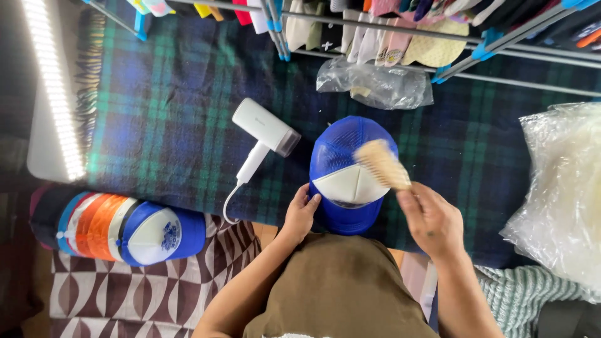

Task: The person is cleaning a blue and white mesh cap by brushing it thoroughly with a wooden brush.

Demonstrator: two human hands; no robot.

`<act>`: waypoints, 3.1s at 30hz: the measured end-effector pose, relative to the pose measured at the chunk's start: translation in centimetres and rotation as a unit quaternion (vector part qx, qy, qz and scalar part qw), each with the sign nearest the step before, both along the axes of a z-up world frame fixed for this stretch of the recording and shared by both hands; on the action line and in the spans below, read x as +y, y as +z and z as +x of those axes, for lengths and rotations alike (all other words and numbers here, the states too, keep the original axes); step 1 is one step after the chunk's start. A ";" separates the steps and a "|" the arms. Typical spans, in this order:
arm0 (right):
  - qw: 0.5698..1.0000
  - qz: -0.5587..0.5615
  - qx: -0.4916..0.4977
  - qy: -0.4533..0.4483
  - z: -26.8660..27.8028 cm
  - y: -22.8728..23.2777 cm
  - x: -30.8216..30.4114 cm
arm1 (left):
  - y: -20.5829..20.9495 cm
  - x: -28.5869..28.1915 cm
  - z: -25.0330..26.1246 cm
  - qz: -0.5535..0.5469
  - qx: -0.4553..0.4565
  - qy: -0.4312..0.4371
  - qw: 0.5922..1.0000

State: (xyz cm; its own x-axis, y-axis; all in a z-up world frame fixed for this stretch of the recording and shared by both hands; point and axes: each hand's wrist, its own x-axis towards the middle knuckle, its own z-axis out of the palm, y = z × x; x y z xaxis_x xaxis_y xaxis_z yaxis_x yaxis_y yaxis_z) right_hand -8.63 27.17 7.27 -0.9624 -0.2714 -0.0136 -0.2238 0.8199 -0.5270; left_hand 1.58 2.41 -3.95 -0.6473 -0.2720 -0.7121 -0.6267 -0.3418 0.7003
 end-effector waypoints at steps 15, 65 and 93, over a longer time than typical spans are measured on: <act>0.917 -0.261 -0.215 -0.209 -4.9 -8.0 0.5 | -3.8 -0.7 0.8 0.000 0.039 -0.021 0.999; 0.960 -0.179 -0.126 -0.173 -2.6 -6.0 -2.7 | -2.8 -8.3 -28.6 -0.425 -0.018 -0.563 0.709; 0.952 -0.236 -0.179 -0.079 -5.4 -2.8 -7.3 | 7.6 -5.1 -2.0 -0.350 0.185 -0.041 0.918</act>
State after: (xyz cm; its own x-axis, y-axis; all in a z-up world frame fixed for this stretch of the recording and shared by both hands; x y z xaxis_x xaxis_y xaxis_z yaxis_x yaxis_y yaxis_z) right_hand -13.98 19.87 4.43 -0.9482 -0.1811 -0.2609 0.1462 0.4805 -0.8647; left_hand -0.39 -2.68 3.61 -0.8486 -0.5175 -0.1095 -0.3053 0.3101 0.9003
